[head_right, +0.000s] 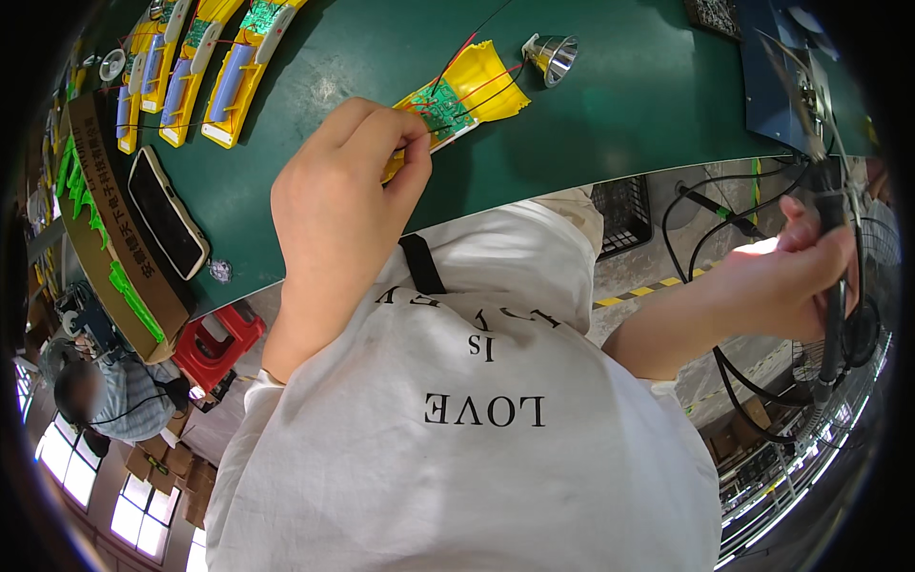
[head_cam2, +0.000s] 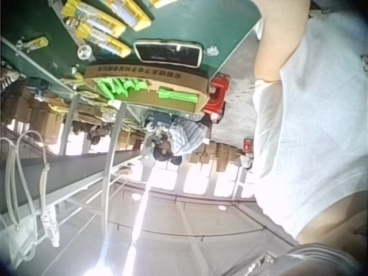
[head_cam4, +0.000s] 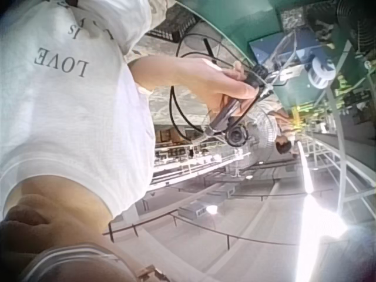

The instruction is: The person solders internal wires to a circuit board and assembles components including a battery and a reflector into a flashlight housing, using a soldering iron.

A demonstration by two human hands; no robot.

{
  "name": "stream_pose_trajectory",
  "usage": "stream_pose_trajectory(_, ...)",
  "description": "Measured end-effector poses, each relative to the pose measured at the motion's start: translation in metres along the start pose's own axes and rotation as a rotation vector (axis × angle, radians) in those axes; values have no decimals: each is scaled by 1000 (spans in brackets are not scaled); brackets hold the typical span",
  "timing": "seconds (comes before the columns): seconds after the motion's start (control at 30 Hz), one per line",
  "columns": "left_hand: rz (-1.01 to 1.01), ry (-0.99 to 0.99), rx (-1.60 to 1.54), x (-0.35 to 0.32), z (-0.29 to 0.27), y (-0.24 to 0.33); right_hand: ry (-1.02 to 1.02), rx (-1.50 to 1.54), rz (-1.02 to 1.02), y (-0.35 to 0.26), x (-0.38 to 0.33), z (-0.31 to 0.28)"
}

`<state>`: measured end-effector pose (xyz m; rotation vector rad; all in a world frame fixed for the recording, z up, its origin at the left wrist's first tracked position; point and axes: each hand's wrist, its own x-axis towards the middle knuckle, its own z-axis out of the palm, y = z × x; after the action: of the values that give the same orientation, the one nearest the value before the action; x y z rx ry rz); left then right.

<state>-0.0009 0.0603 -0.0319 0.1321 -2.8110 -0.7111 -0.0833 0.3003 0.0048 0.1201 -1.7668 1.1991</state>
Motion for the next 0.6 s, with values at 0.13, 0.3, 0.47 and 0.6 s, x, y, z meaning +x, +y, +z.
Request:
stream_pose_trajectory(0.13,4,-7,-11,0,0,-1,139,-83,4,-7,2,5)
stream_pose_trajectory(0.3,5,-9,-3,1,0,-1,55,-57,45,-3,1,0)
stream_pose_trajectory(0.47,1,-12,-5,1,0,0,-13,-38,90,-1,0,-2)
stream_pose_trajectory(0.6,-3,-21,6,1,0,0,-23,-26,94,-7,-2,3)
